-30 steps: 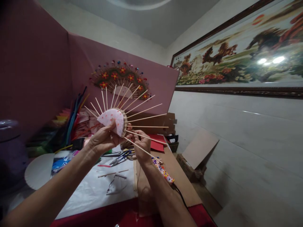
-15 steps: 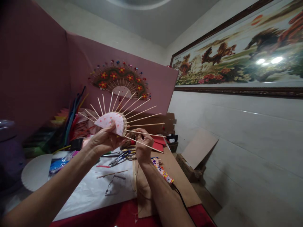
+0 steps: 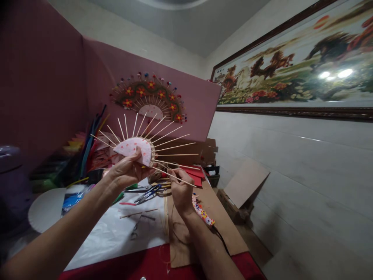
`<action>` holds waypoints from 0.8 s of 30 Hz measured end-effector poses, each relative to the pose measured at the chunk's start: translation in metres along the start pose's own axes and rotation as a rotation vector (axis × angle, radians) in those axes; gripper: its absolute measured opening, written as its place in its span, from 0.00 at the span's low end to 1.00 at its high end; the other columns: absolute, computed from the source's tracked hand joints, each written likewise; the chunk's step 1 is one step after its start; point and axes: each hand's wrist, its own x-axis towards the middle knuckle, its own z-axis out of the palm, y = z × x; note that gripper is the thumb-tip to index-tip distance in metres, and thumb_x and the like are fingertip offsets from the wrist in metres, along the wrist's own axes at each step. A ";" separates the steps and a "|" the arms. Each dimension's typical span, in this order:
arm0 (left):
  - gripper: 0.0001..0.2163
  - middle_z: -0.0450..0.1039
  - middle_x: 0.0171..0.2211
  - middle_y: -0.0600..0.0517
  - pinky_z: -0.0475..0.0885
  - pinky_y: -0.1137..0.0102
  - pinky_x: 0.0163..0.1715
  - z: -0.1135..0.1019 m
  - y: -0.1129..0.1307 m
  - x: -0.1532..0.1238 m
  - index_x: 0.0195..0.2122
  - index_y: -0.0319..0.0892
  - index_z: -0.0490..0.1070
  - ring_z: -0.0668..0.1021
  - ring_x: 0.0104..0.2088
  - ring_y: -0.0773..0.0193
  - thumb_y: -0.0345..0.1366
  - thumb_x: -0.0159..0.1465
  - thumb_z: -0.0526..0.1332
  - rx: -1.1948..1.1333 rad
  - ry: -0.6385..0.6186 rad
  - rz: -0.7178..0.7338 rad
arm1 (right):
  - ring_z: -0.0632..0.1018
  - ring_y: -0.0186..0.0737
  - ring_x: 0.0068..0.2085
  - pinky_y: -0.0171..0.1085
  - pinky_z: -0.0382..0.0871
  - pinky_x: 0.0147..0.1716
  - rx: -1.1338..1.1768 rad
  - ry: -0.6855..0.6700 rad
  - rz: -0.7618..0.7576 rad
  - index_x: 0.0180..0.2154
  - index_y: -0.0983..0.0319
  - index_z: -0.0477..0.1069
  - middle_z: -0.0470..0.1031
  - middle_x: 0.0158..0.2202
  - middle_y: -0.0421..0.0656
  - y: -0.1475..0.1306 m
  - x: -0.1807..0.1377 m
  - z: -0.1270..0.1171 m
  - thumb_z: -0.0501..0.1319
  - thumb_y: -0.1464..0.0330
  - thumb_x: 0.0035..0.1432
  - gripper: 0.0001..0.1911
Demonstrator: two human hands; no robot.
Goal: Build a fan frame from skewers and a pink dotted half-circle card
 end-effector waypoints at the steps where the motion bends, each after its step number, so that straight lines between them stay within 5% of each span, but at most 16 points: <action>1: 0.10 0.75 0.25 0.46 0.75 0.60 0.28 -0.002 0.001 0.001 0.33 0.38 0.68 0.78 0.26 0.58 0.40 0.62 0.54 0.005 -0.002 0.005 | 0.71 0.35 0.27 0.33 0.64 0.27 -0.026 -0.021 -0.018 0.29 0.63 0.71 0.71 0.25 0.41 -0.001 -0.005 -0.005 0.57 0.60 0.55 0.13; 11: 0.04 0.74 0.23 0.49 0.75 0.61 0.29 -0.019 0.008 0.011 0.33 0.40 0.69 0.77 0.23 0.61 0.34 0.61 0.56 -0.044 0.043 0.083 | 0.63 0.30 0.21 0.31 0.57 0.21 -0.384 0.045 -0.335 0.27 0.62 0.66 0.63 0.20 0.36 -0.012 -0.010 -0.059 0.59 0.68 0.55 0.06; 16: 0.06 0.74 0.24 0.49 0.75 0.60 0.28 -0.017 0.012 0.008 0.36 0.39 0.69 0.78 0.24 0.59 0.34 0.61 0.56 -0.030 0.060 0.071 | 0.66 0.31 0.24 0.31 0.60 0.25 -0.508 -0.147 -0.614 0.29 0.61 0.66 0.66 0.24 0.38 -0.016 0.007 -0.076 0.59 0.72 0.54 0.02; 20: 0.07 0.75 0.24 0.48 0.75 0.61 0.27 -0.017 0.015 0.008 0.34 0.39 0.69 0.77 0.23 0.61 0.35 0.61 0.55 -0.034 0.077 0.114 | 0.68 0.32 0.27 0.32 0.62 0.27 -0.524 -0.248 -0.657 0.30 0.61 0.66 0.67 0.26 0.39 -0.016 0.011 -0.083 0.57 0.74 0.55 0.03; 24: 0.07 0.75 0.23 0.48 0.75 0.61 0.27 -0.019 0.013 0.010 0.32 0.39 0.70 0.77 0.24 0.60 0.36 0.61 0.55 -0.010 0.078 0.108 | 0.69 0.33 0.28 0.32 0.63 0.29 -0.547 -0.159 -0.656 0.31 0.61 0.66 0.68 0.27 0.40 -0.019 0.015 -0.087 0.57 0.75 0.54 0.04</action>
